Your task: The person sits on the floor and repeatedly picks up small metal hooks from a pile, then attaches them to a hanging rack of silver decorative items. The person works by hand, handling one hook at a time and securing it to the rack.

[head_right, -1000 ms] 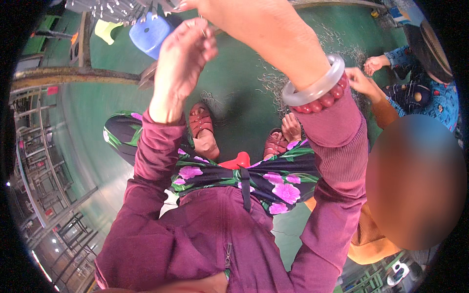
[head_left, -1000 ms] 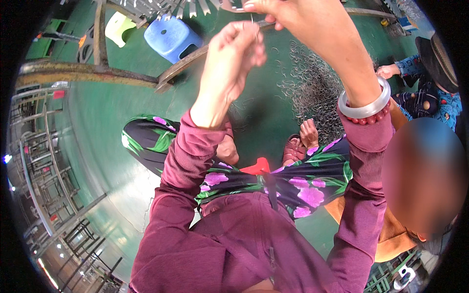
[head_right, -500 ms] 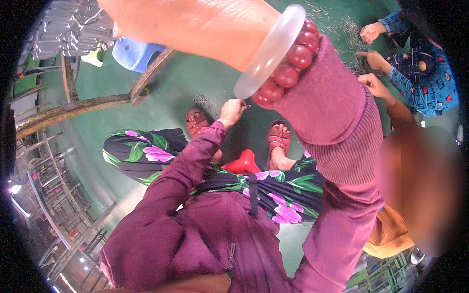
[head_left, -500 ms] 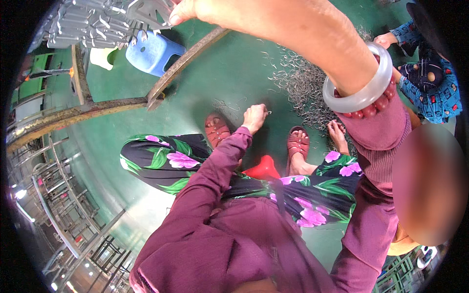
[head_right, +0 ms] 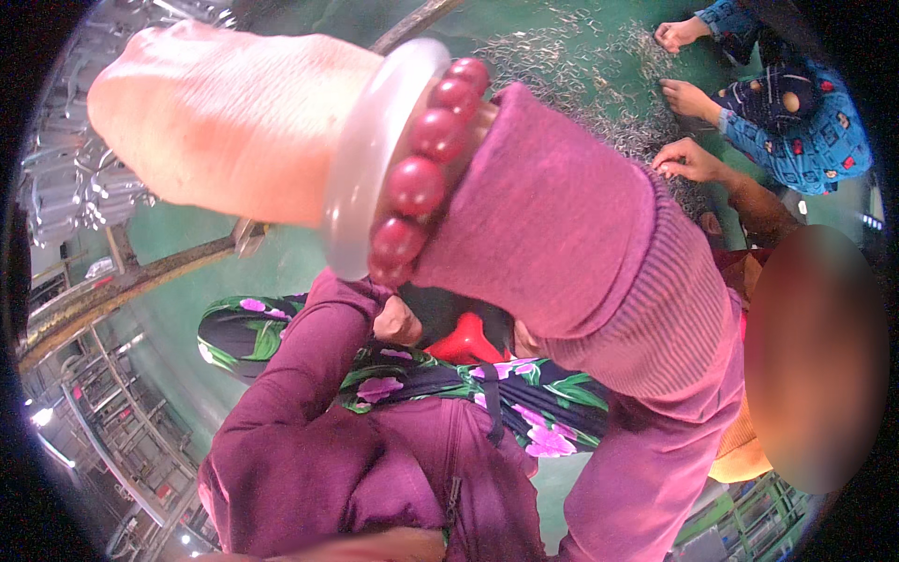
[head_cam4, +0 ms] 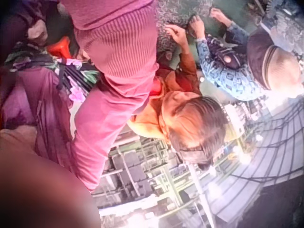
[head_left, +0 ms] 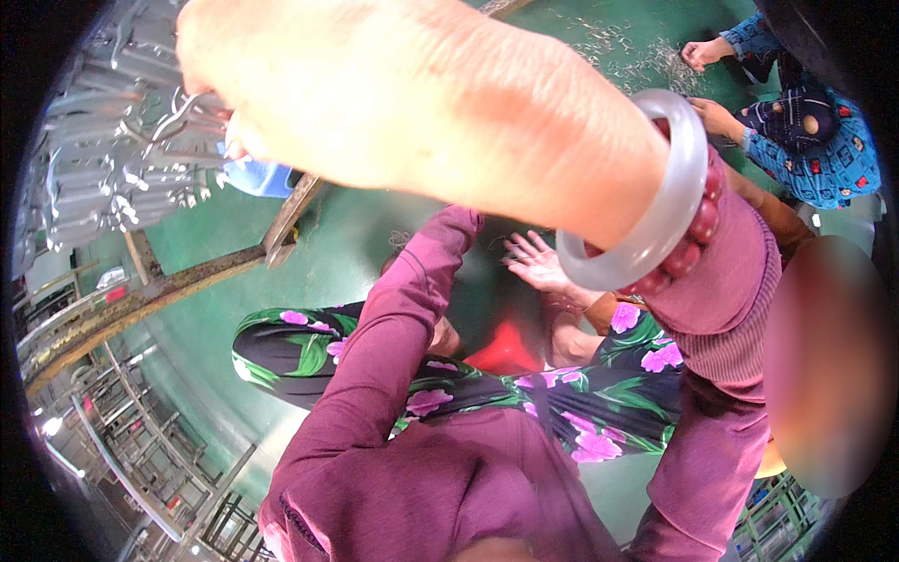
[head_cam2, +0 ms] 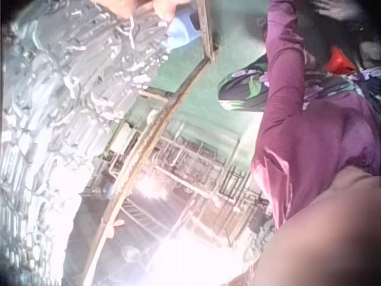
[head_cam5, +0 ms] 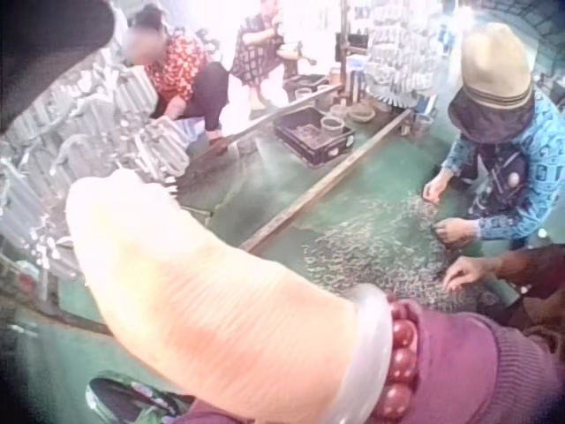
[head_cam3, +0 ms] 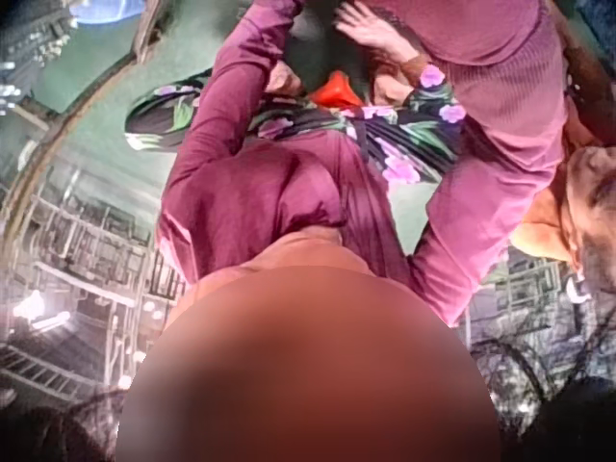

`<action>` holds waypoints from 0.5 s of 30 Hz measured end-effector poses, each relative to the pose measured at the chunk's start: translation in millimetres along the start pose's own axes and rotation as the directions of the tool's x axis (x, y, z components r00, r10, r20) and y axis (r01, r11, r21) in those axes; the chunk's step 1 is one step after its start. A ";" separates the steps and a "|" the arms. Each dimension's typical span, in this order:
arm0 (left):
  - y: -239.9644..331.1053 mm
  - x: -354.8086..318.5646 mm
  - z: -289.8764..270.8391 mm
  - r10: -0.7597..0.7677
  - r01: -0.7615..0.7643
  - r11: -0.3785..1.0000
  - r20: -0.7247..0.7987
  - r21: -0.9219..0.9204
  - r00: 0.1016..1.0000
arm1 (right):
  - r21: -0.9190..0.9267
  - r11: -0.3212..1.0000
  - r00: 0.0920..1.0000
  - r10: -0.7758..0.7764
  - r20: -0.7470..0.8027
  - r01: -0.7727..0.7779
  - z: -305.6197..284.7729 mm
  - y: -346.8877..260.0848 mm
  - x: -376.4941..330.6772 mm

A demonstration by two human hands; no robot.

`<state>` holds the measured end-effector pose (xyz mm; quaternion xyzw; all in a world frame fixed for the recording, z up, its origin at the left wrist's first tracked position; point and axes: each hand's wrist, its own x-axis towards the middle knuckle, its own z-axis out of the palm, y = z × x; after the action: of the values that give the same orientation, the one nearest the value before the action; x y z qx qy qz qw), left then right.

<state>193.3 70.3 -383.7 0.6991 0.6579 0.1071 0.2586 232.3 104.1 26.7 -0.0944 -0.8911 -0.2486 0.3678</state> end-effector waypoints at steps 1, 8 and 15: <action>-3.9 2.2 0.5 -0.009 0.009 1.000 0.003 0.002 1.000 | 0.008 1.000 1.000 -0.003 -0.007 0.003 2.1 0.1 1.8; -8.0 10.9 -9.6 0.017 -0.021 0.998 -0.070 -0.057 0.997 | 0.033 0.999 0.998 0.019 -0.056 -0.017 16.9 -5.5 14.0; -18.8 -23.5 -68.9 0.105 -0.116 0.975 -0.066 -0.189 0.992 | 0.042 0.996 0.996 0.078 -0.032 -0.076 5.8 -1.0 5.6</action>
<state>140.7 62.6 -330.5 0.7030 0.6115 0.2037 0.3005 224.4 106.2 26.7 -0.1170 -0.8854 -0.2177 0.3938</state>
